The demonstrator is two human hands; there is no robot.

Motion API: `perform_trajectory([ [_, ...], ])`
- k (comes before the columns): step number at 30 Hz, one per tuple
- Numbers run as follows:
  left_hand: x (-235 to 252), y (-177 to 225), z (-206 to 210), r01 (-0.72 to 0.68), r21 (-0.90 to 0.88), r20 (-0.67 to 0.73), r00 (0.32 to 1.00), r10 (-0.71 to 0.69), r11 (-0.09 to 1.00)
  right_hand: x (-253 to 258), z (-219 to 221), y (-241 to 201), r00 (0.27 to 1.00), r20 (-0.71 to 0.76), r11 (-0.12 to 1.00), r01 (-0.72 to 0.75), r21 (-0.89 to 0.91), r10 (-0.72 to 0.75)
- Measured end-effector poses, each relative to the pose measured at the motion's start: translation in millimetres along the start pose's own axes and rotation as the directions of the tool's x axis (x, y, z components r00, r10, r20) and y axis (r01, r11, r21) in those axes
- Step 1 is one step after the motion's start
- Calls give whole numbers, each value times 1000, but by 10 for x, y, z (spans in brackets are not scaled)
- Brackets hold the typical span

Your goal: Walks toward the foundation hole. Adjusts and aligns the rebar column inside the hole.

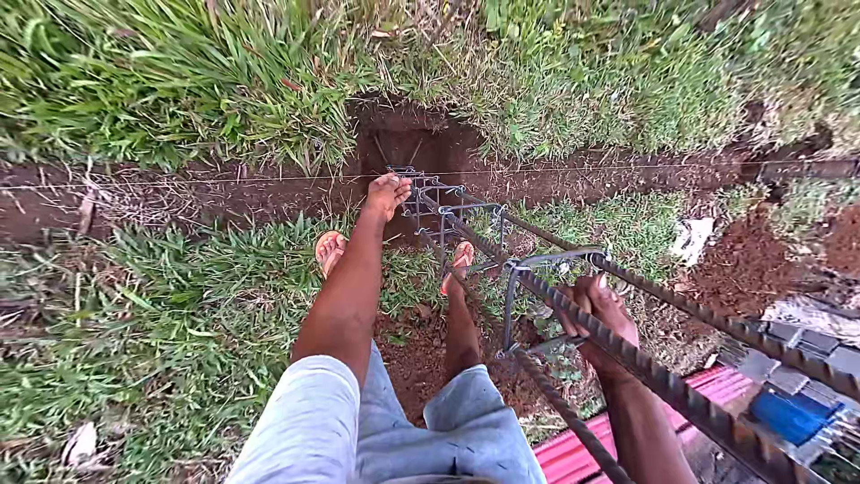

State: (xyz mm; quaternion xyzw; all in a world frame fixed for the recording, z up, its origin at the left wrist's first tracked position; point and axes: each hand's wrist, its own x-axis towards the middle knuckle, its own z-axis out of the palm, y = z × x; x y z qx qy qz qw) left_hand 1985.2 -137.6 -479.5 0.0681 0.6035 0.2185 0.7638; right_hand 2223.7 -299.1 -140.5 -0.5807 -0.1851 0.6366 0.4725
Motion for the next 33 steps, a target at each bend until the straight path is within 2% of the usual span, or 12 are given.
perform_trajectory([
  [6,-138,47,-84,-7,-12,-32,999,7,1000,212,119,-83,1000,-2,1000,2,10,-2],
  [10,-448,38,-90,-11,111,-85,996,21,994,264,197,-92,1000,-6,1000,-15,-19,15],
  [15,-893,-231,161,-15,320,-12,1000,19,947,234,258,-47,1000,3,1000,23,1,-23],
  [19,-981,-443,356,10,370,-13,1000,-6,929,159,253,3,999,43,999,34,14,-34],
  [22,-1010,-477,479,-44,383,18,999,40,923,135,258,-15,1000,9,1000,20,10,-20],
  [26,-1209,-461,539,-146,288,95,988,124,946,217,292,-47,1000,-28,1000,1,5,-1],
  [29,-1305,-382,580,-121,181,43,992,115,976,293,335,-98,999,-40,1000,-13,-1,13],
  [33,-1303,-313,521,-126,100,57,991,121,987,303,415,-88,1000,-21,1000,6,1,-6],
])
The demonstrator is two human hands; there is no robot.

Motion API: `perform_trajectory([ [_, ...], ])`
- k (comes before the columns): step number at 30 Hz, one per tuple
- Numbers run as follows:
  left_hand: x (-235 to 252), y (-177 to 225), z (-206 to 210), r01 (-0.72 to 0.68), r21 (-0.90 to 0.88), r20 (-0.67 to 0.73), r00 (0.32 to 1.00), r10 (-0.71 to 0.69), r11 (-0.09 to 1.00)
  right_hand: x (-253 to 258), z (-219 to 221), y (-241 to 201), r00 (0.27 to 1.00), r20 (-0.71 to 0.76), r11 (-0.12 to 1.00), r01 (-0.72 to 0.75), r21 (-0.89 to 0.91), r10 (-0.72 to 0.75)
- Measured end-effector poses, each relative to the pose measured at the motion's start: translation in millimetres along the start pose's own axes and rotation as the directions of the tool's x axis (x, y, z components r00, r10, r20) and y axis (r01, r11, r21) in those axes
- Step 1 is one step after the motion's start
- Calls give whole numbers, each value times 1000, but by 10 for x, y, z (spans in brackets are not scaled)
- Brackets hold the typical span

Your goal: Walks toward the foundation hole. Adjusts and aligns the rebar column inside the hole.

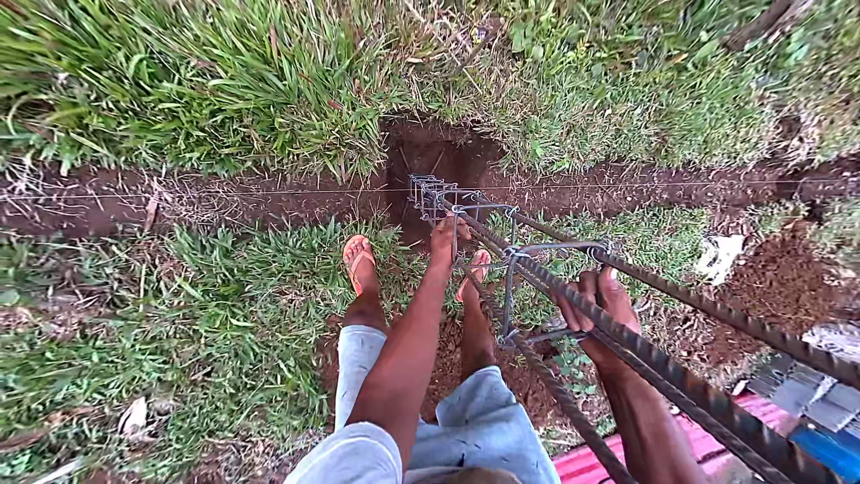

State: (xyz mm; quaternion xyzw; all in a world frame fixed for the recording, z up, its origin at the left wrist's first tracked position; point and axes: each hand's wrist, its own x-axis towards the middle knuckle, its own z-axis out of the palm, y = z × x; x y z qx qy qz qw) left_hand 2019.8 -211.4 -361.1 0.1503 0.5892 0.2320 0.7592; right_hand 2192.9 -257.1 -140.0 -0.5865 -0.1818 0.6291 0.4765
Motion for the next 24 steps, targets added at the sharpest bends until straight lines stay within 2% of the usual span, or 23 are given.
perform_trajectory([
  [3,119,93,41,-50,-133,-51,998,43,990,20,35,15,999,-35,999,-2,40,3],
  [6,88,179,96,-81,-194,-5,997,81,978,39,-26,-7,999,-42,1000,-16,18,17],
  [13,-139,166,70,5,-265,101,995,23,964,-55,-1,-134,1000,0,1000,-7,9,7],
  [20,35,71,159,68,-300,66,997,-51,952,2,-180,-4,1000,-15,1000,-13,24,13],
  [24,14,154,183,80,-342,67,996,-61,936,11,-118,-116,1000,4,1000,-9,-12,9],
])
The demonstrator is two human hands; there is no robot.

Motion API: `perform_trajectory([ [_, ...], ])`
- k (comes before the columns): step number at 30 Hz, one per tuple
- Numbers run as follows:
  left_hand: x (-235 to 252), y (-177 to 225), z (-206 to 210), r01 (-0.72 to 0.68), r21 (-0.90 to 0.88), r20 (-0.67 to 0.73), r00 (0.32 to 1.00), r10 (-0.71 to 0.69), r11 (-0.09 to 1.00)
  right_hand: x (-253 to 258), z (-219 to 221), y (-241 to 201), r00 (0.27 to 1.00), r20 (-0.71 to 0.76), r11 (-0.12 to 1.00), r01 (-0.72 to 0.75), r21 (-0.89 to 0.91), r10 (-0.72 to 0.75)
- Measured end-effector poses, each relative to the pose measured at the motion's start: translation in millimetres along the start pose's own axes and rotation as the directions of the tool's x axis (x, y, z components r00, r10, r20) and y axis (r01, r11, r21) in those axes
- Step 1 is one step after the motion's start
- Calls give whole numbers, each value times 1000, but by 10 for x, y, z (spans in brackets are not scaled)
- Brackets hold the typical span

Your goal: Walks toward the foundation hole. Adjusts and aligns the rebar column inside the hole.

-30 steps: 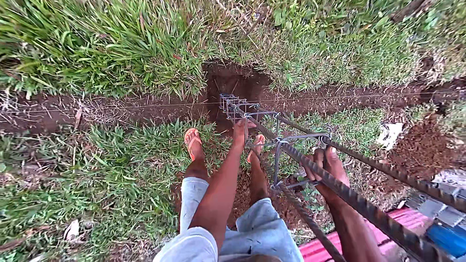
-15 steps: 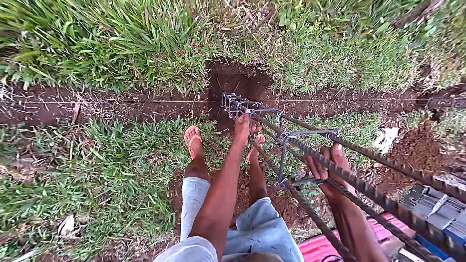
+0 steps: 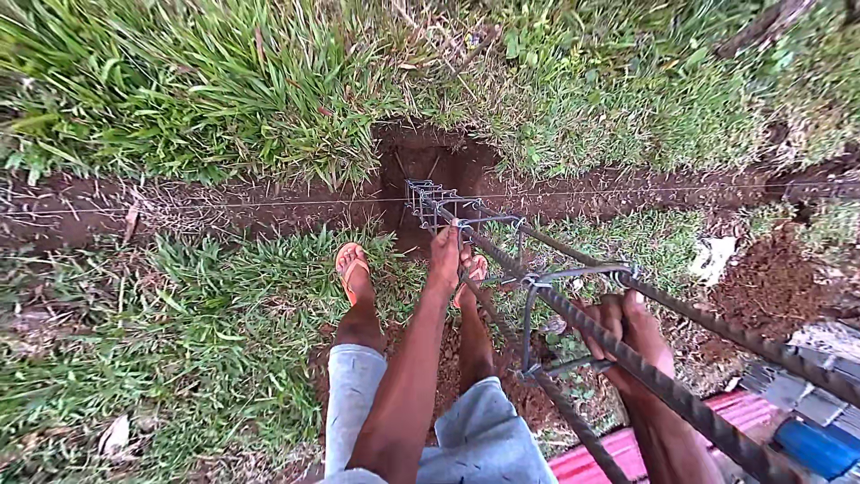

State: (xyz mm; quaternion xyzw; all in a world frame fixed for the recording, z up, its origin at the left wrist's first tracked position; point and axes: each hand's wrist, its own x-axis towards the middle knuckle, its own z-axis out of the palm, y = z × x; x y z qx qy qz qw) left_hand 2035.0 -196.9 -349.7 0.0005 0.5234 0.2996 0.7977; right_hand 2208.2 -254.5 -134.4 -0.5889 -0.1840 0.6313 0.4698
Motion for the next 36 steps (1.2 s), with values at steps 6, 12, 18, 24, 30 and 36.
perform_trajectory([
  [6,30,-86,-10,0,12,-43,999,1,1000,120,-103,34,999,36,999,-21,-26,21],
  [12,-13,6,-24,-8,31,-86,996,11,999,64,-1,62,999,23,999,-44,6,44],
  [18,2,39,-19,43,45,-42,998,-41,998,37,15,86,999,-47,999,-24,31,25],
  [24,49,-16,31,42,1,-53,998,-42,999,5,-99,105,1000,19,999,-11,32,10],
  [30,85,67,72,53,-46,-69,996,-56,998,98,-19,49,1000,-22,1000,-9,18,9],
  [36,5,88,148,72,-26,-43,996,-73,997,24,-24,-43,999,-42,1000,4,-10,-4],
])
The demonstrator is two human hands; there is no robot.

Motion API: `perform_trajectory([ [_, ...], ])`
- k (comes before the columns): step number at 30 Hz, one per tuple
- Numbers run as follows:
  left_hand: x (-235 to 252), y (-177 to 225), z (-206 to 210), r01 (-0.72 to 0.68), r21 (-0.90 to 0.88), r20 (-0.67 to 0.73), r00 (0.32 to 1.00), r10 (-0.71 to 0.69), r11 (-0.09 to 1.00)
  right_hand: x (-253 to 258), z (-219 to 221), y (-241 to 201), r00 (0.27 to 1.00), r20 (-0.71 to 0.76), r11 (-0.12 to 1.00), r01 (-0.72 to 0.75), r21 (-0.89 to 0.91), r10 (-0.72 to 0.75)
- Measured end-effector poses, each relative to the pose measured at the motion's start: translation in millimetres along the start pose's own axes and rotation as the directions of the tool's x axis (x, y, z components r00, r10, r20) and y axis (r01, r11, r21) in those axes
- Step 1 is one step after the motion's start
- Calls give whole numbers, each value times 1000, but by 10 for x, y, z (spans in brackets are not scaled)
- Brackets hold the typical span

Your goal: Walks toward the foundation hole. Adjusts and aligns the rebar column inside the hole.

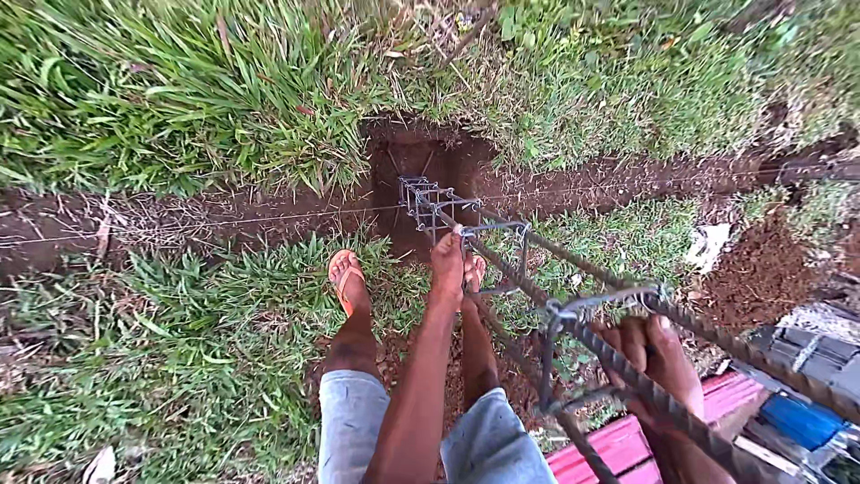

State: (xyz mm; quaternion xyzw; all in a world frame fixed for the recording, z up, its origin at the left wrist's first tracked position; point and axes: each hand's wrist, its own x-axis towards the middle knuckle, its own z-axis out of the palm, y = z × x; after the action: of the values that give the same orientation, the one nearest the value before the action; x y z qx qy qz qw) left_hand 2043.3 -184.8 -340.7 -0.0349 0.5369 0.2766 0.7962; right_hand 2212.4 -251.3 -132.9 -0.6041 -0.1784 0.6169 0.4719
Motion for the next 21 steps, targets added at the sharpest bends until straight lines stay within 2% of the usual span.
perform_trajectory([
  [2,39,23,-4,-15,10,2,1000,15,1000,45,-12,31,1000,9,1000,-4,4,4],
  [4,-91,-159,-82,17,45,-8,1000,-17,999,-59,-89,72,999,21,999,-51,7,51],
  [6,73,-99,21,-30,1,-19,999,30,1000,75,-202,93,997,75,1000,-22,-14,23],
  [12,7,-102,-18,4,22,-110,994,-1,1000,-29,-175,160,993,111,999,-29,19,27],
  [18,67,-35,25,-13,49,-96,995,17,999,64,-180,140,992,122,1000,9,7,-10],
  [21,64,7,17,6,56,-97,995,-1,998,66,-94,144,997,80,999,17,44,-20],
])
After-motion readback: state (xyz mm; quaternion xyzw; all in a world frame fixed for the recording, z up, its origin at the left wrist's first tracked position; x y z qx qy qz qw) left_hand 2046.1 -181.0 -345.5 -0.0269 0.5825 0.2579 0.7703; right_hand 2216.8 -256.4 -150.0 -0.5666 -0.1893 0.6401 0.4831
